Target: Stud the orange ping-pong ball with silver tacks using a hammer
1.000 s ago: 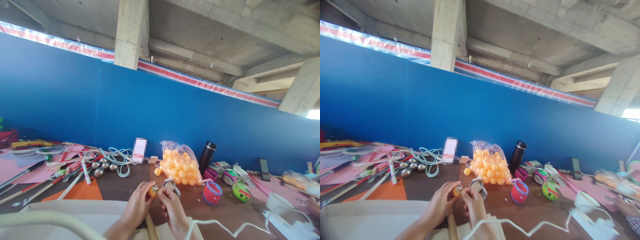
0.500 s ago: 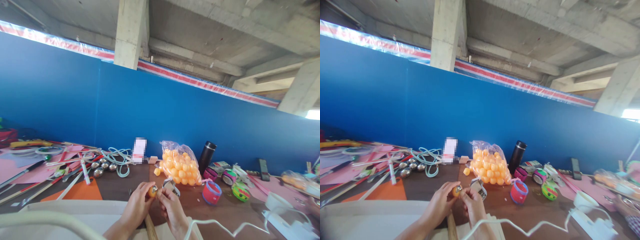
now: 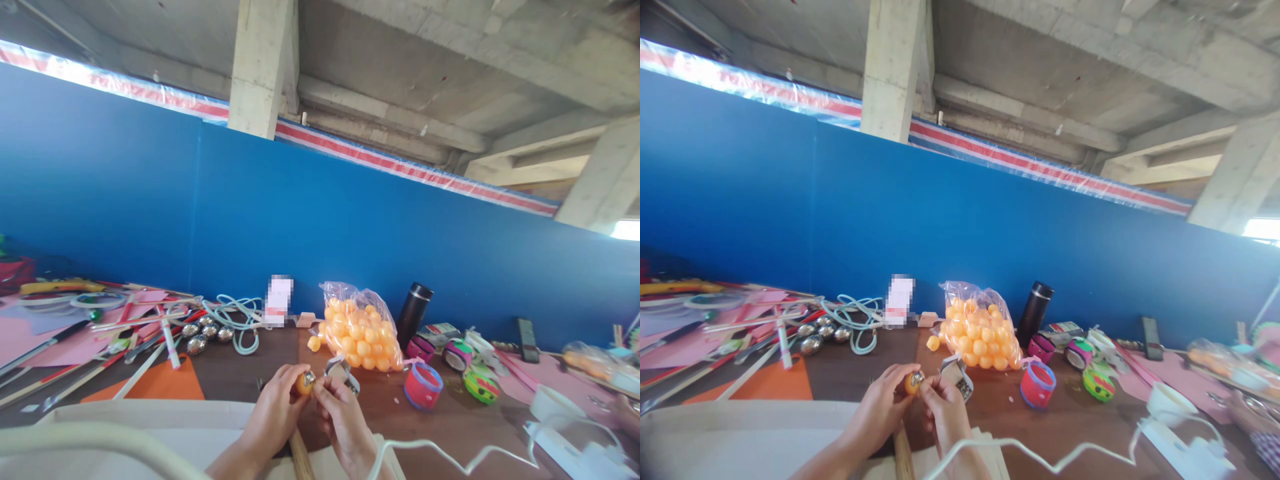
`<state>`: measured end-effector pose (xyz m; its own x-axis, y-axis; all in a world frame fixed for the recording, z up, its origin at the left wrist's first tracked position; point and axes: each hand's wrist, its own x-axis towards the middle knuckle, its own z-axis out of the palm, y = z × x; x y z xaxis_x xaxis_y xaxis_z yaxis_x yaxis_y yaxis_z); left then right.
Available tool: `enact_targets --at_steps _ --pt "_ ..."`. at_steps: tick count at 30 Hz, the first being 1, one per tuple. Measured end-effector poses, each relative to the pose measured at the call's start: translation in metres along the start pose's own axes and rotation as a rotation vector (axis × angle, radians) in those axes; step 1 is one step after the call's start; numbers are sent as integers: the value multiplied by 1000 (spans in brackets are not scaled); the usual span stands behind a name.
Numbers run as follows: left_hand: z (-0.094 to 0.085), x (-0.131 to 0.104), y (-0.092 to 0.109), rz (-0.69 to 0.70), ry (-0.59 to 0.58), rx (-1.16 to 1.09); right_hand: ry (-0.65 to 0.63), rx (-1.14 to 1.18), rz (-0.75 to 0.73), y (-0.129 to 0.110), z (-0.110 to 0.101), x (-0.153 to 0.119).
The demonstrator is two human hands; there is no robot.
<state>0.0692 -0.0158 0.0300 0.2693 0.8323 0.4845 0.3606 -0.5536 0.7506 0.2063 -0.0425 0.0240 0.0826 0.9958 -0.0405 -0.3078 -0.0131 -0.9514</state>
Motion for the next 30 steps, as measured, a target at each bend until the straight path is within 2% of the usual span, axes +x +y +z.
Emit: enact_targets --at_steps 21,30 --pt "0 0 1 -2 10 -1 -20 40 -43 2 0 0" --pt "-2 -1 5 -17 -9 -4 14 17 -59 5 1 1"
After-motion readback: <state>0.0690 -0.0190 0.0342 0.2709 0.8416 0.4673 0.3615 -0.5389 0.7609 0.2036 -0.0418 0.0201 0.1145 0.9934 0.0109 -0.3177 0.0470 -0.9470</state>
